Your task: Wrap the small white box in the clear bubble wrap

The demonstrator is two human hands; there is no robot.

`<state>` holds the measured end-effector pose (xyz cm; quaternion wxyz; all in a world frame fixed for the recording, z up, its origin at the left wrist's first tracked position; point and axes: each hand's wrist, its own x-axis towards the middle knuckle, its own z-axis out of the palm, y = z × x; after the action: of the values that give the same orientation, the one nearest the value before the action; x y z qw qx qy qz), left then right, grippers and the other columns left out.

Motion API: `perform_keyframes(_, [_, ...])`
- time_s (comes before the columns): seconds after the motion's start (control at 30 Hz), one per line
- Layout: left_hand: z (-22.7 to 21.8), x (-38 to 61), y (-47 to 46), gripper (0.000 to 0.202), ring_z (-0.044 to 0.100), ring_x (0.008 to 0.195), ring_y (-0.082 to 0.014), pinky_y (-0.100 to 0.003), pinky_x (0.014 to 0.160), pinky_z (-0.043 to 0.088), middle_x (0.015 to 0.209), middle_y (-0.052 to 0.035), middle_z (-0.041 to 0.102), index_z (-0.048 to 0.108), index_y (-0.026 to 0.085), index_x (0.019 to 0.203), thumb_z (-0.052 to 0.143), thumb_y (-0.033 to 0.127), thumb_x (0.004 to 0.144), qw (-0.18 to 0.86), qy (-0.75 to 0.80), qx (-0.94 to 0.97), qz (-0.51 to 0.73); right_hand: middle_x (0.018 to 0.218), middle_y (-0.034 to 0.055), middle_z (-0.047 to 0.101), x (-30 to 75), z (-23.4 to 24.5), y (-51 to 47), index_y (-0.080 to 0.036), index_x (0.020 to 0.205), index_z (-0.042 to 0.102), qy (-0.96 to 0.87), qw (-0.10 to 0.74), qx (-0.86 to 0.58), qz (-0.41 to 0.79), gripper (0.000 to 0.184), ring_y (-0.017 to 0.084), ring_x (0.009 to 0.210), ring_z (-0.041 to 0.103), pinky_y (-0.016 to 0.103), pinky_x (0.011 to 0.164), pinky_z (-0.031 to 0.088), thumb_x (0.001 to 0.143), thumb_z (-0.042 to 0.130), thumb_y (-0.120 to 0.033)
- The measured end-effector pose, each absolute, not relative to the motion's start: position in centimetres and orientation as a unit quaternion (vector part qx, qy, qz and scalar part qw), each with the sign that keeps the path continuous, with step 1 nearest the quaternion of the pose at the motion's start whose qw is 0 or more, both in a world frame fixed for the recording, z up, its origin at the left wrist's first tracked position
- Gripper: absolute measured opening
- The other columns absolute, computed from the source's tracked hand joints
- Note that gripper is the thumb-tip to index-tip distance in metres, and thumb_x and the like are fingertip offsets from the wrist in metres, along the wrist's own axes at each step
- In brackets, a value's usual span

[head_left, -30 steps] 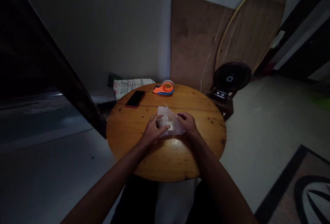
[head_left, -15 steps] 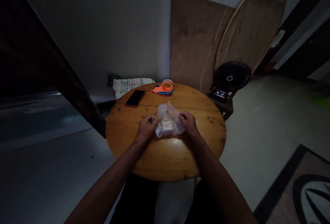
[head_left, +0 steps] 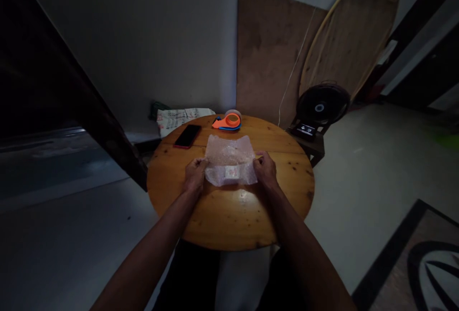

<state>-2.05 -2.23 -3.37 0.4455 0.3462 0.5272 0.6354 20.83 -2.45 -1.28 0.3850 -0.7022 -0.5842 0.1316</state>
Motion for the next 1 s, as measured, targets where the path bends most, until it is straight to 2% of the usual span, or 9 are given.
perform_keyframes(0.13, [-3.3,-2.1,-1.9,0.026,0.056,0.062,-0.0113,-0.022,0.059,0.045,0.074,0.0002,0.06,0.058,0.016,0.083,0.064,0.033,0.065,0.415,0.551,0.353,0.632,0.078,0.0024,0.069,20.9,-1.4,-2.4,-0.021,0.109,0.06,-0.591,0.355,-0.714,0.118,0.033,0.018,0.071,0.06,0.024,0.061,0.036,0.079,0.05,-0.024])
perform_keyframes(0.27, [-2.5,-1.9,-2.9,0.031,0.061,0.086,-0.0168,-0.028,0.076,0.049,0.099,-0.0066,0.063,0.055,0.018,0.103,0.056,0.031,0.075,0.272,0.569,0.455,0.628,0.084,0.0035,0.07,20.9,-1.3,-2.5,-0.022,0.111,0.06,-0.594,0.342,-0.719,0.112,0.033,0.019,0.077,0.061,0.025,0.063,0.037,0.079,0.05,-0.024])
perform_keyframes(0.4, [-1.5,-1.4,-5.0,0.033,0.054,0.111,-0.0229,-0.039,0.099,0.04,0.115,-0.0075,0.061,0.057,0.02,0.109,0.054,0.021,0.077,0.136,0.495,0.666,0.542,0.086,0.0037,0.071,21.0,-1.3,-2.5,-0.022,0.11,0.061,-0.591,0.35,-0.716,0.122,0.033,0.019,0.079,0.062,0.026,0.065,0.039,0.079,0.05,-0.024])
perform_keyframes(0.5, [-1.1,-1.1,-5.8,0.04,0.048,0.12,-0.0249,-0.042,0.105,0.033,0.119,-0.0071,0.061,0.059,0.02,0.113,0.053,0.015,0.074,0.098,0.455,0.757,0.459,0.085,0.0035,0.07,21.1,-1.5,-2.3,-0.021,0.109,0.061,-0.585,0.365,-0.711,0.137,0.033,0.018,0.075,0.062,0.025,0.063,0.04,0.078,0.05,-0.025])
perform_keyframes(0.77, [-1.1,-1.4,-5.4,0.047,0.052,0.111,-0.0235,-0.04,0.102,0.034,0.113,-0.0071,0.064,0.053,0.019,0.126,0.049,0.018,0.079,0.125,0.468,0.774,0.409,0.084,0.0031,0.07,21.1,-1.4,-2.3,-0.022,0.108,0.062,-0.576,0.369,-0.713,0.155,0.034,0.018,0.072,0.061,0.025,0.06,0.039,0.076,0.051,-0.025])
perform_keyframes(0.9, [-1.2,-1.4,-5.3,0.042,0.054,0.106,-0.0244,-0.04,0.099,0.036,0.108,-0.0077,0.065,0.058,0.019,0.119,0.05,0.019,0.078,0.113,0.485,0.772,0.396,0.085,0.0026,0.07,21.1,-1.5,-2.3,-0.023,0.106,0.063,-0.576,0.374,-0.71,0.155,0.033,0.018,0.072,0.061,0.025,0.06,0.04,0.076,0.051,-0.025])
perform_keyframes(1.0, [-1.1,-1.3,-5.4,0.032,0.054,0.1,-0.0245,-0.039,0.095,0.038,0.099,-0.0063,0.066,0.063,0.019,0.106,0.053,0.02,0.075,0.104,0.495,0.768,0.393,0.085,0.0023,0.07,21.2,-1.6,-2.2,-0.023,0.106,0.063,-0.576,0.374,-0.711,0.149,0.032,0.017,0.072,0.061,0.025,0.061,0.04,0.076,0.051,-0.026])
